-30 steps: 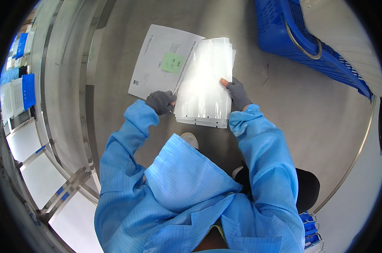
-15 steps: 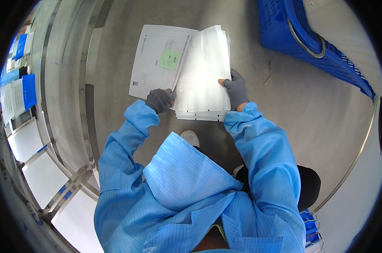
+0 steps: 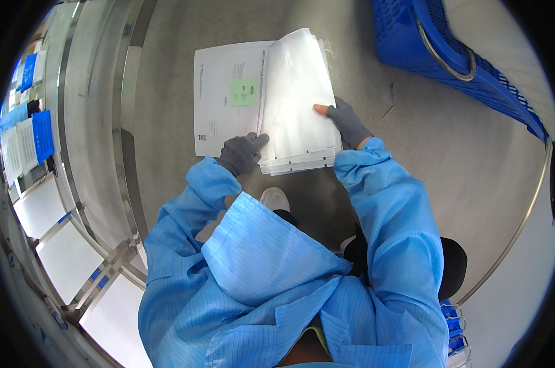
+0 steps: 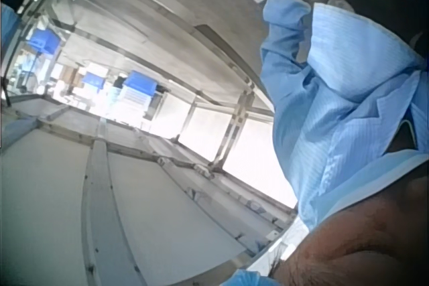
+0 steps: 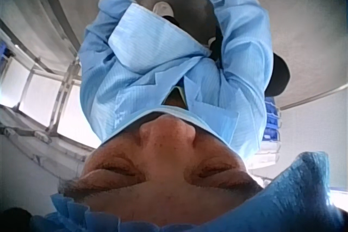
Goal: The person labels several sealed packages, gathers them with white envelopes, and places the materials into a larger document bag.
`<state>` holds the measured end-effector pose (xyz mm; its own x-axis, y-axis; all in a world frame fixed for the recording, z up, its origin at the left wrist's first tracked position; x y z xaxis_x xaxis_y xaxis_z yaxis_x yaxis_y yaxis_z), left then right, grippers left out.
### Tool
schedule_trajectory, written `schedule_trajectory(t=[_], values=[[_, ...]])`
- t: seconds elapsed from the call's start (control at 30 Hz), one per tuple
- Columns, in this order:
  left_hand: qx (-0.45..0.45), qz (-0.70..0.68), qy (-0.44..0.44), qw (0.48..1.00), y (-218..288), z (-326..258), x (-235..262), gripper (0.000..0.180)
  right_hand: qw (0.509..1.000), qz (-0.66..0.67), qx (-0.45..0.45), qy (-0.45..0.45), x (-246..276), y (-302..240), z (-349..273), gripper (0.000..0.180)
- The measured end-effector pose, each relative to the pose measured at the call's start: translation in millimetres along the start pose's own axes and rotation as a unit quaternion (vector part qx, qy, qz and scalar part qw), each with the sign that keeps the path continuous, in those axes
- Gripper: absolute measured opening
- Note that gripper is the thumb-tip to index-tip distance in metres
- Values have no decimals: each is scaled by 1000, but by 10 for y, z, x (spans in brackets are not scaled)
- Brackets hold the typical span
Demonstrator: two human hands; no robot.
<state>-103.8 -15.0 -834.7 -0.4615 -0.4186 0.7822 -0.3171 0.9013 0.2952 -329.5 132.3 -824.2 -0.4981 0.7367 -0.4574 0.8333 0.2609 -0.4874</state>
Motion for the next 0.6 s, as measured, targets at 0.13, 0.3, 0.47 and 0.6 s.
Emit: schedule_trajectory(t=[0.13, 0.3, 0.47, 0.6], values=[[25, -77, 13, 997, 27, 10, 143, 18, 1000, -10, -22, -6, 21, 32, -97, 61], [12, -133, 98, 986, 51, -4, 218, 14, 760, -534, 318, 189, -274, -229, -475, 97], [-25, -22, 96, 995, 133, 151, 187, 15, 566, -734, 371, -58, -799, 403, -845, 102], [-26, -18, 137, 990, 255, 70, 308, 18, 471, -745, 472, 31, -914, 582, -545, 67]])
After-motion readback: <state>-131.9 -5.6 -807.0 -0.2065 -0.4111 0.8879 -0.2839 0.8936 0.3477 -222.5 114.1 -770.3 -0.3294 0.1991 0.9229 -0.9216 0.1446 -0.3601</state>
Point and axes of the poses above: each hand's wrist, its own z-axis towards the middle knuckle, its own x-axis out of the back of the hand, y = z × x, the point moved 5 cm from there along z, towards the middle knuckle, and after that the axes turned 6 degrees about z, right-handed, at the moved point
